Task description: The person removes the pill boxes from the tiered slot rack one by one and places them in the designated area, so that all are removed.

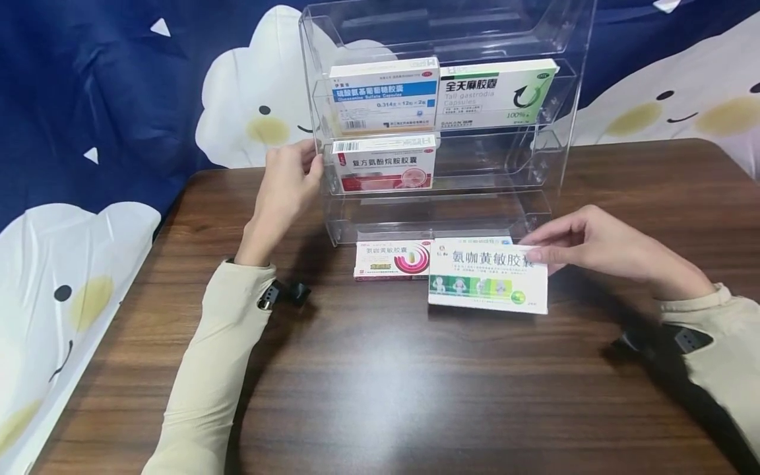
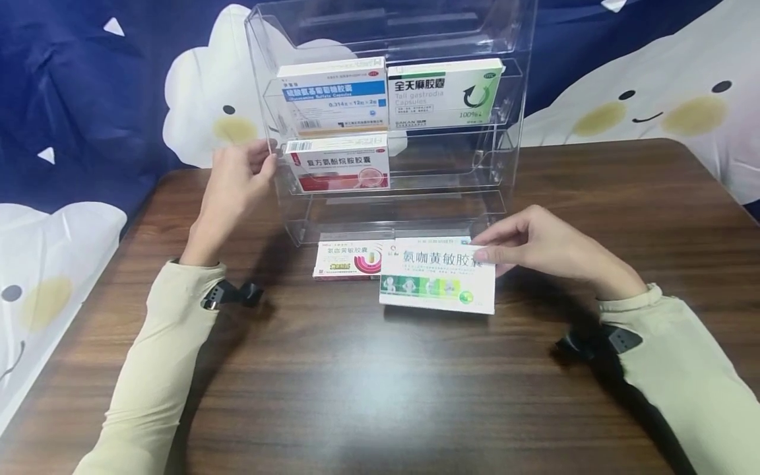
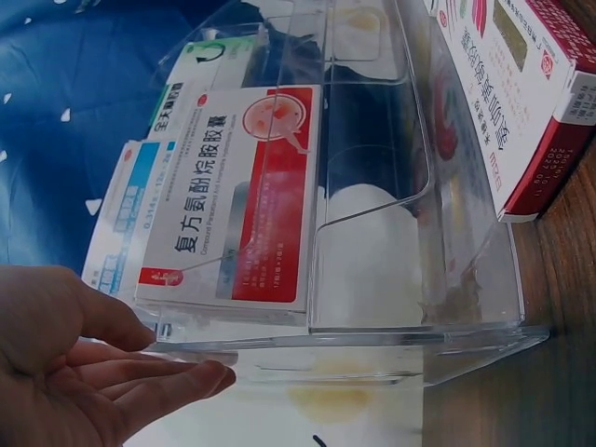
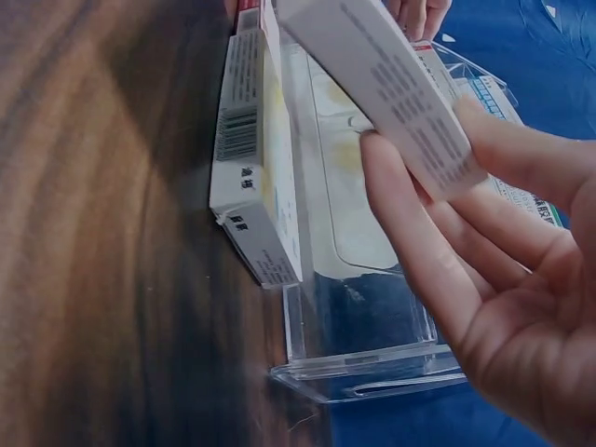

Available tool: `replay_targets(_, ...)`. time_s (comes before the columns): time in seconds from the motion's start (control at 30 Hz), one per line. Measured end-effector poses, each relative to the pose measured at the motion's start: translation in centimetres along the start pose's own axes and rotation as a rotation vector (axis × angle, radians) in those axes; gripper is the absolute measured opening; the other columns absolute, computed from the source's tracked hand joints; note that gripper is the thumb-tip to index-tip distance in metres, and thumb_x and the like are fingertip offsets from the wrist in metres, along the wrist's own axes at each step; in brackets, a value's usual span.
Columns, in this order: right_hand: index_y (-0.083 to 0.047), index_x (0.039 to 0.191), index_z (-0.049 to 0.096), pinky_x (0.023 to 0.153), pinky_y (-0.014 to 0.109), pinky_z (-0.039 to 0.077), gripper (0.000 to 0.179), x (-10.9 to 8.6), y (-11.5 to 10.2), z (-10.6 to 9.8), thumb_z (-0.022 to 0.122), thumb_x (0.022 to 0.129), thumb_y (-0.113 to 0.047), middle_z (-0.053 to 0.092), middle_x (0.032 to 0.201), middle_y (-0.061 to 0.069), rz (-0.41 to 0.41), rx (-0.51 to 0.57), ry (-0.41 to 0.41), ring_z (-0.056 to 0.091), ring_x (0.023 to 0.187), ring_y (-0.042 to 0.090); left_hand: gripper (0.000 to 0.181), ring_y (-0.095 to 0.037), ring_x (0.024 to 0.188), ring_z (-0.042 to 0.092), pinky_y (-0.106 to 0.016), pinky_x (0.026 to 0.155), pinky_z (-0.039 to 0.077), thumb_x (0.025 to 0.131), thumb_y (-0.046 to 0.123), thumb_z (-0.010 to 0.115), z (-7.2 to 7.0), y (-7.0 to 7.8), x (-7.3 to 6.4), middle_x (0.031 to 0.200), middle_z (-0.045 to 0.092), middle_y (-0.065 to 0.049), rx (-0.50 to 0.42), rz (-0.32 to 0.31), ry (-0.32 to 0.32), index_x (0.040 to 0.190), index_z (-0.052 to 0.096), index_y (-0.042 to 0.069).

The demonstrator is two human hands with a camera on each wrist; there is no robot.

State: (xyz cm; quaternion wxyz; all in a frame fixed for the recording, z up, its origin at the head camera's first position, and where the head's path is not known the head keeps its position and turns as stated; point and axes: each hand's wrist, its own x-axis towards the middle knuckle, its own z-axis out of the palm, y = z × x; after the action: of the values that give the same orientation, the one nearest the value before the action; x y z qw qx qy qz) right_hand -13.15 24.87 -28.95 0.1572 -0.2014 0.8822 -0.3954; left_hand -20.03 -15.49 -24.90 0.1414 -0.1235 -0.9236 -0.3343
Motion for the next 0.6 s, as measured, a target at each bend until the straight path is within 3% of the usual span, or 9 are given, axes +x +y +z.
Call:
replay_targets(0.13, 0.013, 0.115, 0.062, 0.065, 0.031, 0.059, 0.029, -0.6, 1.0, 0.1, 0.064, 0.089, 0.002, 0.074, 0.092, 0.007, -0.054, 0.101, -0.144, 0.071, 0.072, 0.02, 0.029, -0.029, 0.111, 0.062, -0.035, 0.094, 0.051, 0.094, 0.003, 0.048, -0.1, 0.4, 0.1, 0.115, 0.065, -0.023, -0.002, 0.013, -0.004, 0.116, 0.065, -0.007)
replay_targets(0.27, 0.013, 0.119, 0.061, 0.07, 0.03, 0.058, 0.035, -1.1, 1.5, 0.5, 0.066, 0.09, -0.005, 0.074, 0.097, 0.01, 0.034, 0.155, -0.223, 0.071, 0.077, 0.021, 0.028, -0.029, 0.11, 0.063, -0.036, 0.092, 0.053, 0.094, 0.003, 0.048, 0.0, 0.5, 0.0, 0.113, 0.066, -0.023, 0.002, 0.017, -0.004, 0.113, 0.066, -0.007)
replay_targets(0.33, 0.013, 0.12, 0.06, 0.072, 0.031, 0.058, 0.037, -1.2, 1.6, 0.7, 0.066, 0.09, -0.008, 0.073, 0.098, 0.012, 0.086, 0.178, -0.242, 0.072, 0.079, 0.022, 0.027, -0.029, 0.108, 0.064, -0.037, 0.091, 0.053, 0.094, 0.003, 0.048, 0.1, 0.5, -0.2, 0.112, 0.066, -0.023, 0.006, 0.018, -0.003, 0.111, 0.066, -0.008)
replay_targets(0.47, 0.015, 0.117, 0.061, 0.07, 0.035, 0.06, 0.036, -1.0, 1.5, 0.9, 0.066, 0.09, -0.009, 0.072, 0.098, 0.015, 0.089, 0.203, -0.287, 0.071, 0.079, 0.021, 0.028, -0.03, 0.107, 0.064, -0.038, 0.09, 0.054, 0.094, 0.003, 0.048, 0.2, 0.2, -0.4, 0.112, 0.066, -0.024, 0.018, 0.015, 0.003, 0.112, 0.065, -0.01)
replay_targets(0.6, 0.015, 0.113, 0.063, 0.068, 0.036, 0.06, 0.034, -1.0, 1.0, 0.6, 0.067, 0.09, -0.011, 0.072, 0.095, 0.015, 0.127, 0.191, -0.283, 0.071, 0.078, 0.019, 0.031, -0.031, 0.11, 0.062, -0.038, 0.093, 0.052, 0.095, 0.003, 0.047, 0.0, 0.3, -0.4, 0.115, 0.064, -0.025, 0.022, 0.007, 0.011, 0.119, 0.062, -0.01)
